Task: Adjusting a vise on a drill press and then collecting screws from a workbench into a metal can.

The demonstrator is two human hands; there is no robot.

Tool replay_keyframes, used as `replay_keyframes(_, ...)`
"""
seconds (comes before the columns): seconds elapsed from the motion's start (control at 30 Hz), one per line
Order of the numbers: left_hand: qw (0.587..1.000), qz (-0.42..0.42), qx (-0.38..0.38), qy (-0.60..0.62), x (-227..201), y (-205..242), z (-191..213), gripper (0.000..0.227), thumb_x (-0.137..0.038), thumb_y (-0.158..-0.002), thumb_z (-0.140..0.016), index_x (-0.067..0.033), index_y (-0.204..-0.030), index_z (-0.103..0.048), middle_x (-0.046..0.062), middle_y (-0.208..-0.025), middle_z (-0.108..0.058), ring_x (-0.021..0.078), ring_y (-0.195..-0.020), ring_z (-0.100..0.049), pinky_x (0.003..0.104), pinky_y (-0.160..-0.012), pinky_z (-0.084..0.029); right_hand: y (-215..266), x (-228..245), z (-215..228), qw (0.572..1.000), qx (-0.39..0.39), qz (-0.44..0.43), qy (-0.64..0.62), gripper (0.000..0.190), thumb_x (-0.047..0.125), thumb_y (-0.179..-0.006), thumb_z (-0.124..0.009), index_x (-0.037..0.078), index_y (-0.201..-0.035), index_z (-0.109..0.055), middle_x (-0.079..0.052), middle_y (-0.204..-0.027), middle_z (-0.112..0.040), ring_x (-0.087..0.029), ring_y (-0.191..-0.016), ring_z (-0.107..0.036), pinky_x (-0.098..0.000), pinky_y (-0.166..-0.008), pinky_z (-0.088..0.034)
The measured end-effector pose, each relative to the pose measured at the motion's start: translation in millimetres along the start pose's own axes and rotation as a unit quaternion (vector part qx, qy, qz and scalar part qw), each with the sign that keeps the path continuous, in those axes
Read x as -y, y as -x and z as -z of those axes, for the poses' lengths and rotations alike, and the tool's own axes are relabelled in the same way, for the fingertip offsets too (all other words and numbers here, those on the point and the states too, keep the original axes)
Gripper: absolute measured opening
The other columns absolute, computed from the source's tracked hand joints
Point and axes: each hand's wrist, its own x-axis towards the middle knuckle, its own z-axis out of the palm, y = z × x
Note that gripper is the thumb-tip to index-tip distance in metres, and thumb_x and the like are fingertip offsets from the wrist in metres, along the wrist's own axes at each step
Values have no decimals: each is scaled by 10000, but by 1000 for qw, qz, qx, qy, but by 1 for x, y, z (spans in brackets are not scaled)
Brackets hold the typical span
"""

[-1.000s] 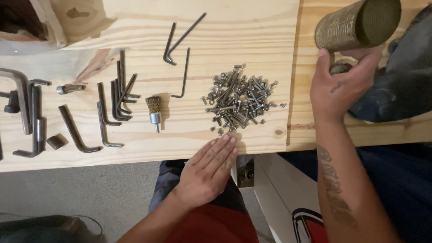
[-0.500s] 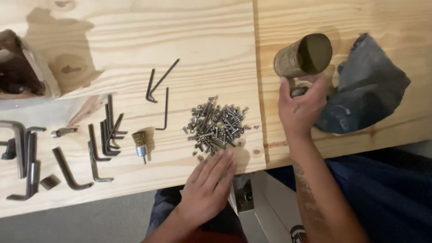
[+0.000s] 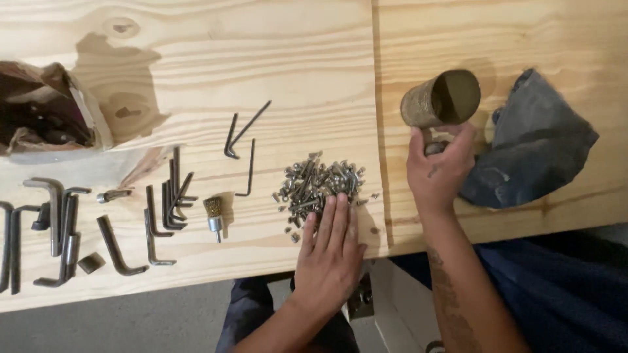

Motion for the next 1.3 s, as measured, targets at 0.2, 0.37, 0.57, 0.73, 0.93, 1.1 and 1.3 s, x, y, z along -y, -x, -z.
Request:
replay_keyframes(0.2, 998, -43, 21, 47, 8, 33, 0, 632, -318, -1104, -472, 39, -1575, -248, 232, -1665, -238, 346, -1573, -213, 510, -1302, -146, 1, -1, -1, 1000, -14, 4, 10, 312, 127, -949, -823, 62, -1059, -538, -201, -936, -670, -420, -807, -689, -491, -693, -527)
replay_keyframes(0.37, 992, -67, -3, 103, 27, 37, 14, 462, -108, -1040, -399, 45, -1465, -496, 235, -1582, -441, 366, -1499, -402, 494, -1247, -285, 0, -4, -3, 999, -22, 41, 1, 305, 58, -924, -819, 28, -1034, -536, -183, -988, -669, -430, -917, -680, -508, -816, -512)
replay_keyframes(0.57, 984, -84, -61, 142, 42, 28, 18, 381, -100, -1033, -498, 5, -1381, -613, 191, -1489, -571, 331, -1433, -500, 474, -1200, -358, 0, -1, -1, 999, -17, 44, -6, 308, 52, -940, -818, 42, -1046, -529, -190, -960, -637, -401, -822, -661, -481, -715, -503)
replay_keyframes(0.73, 989, 34, -78, 120, 97, -20, -26, 318, -235, -898, -672, -320, -1196, -745, -62, -1147, -687, 285, -1052, -617, 464, -869, -443, 1, -36, -15, 990, -78, 113, 45, 380, 129, -873, -917, 75, -1081, -603, -134, -912, -623, -426, -756, -689, -476, -680, -588)
replay_keyframes(0.93, 990, -65, 53, 109, 104, -74, 17, 159, -191, -961, -579, -203, -881, -717, -3, -918, -564, 262, -946, -491, 442, -822, -409, 2, -21, -10, 996, -47, 77, 22, 348, 83, -886, -855, 122, -1079, -568, -98, -899, -591, -376, -731, -673, -494, -643, -575)
replay_keyframes(1.1, 990, -69, 88, 90, 99, -89, 32, 145, -149, -949, -578, -169, -847, -679, 20, -906, -506, 267, -915, -457, 433, -809, -378, 1, -24, -10, 996, -50, 74, 23, 345, 89, -896, -850, 100, -1081, -559, -114, -902, -608, -389, -743, -682, -484, -650, -581)
replay_keyframes(1.3, 985, -96, 82, 120, 102, -87, 34, 95, -115, -960, -553, -125, -903, -628, 64, -938, -489, 292, -946, -452, 430, -820, -369, 4, -28, -13, 992, -72, 91, 47, 368, 127, -849, -889, 102, -1052, -583, -110, -908, -642, -397, -757, -689, -480, -672, -585)
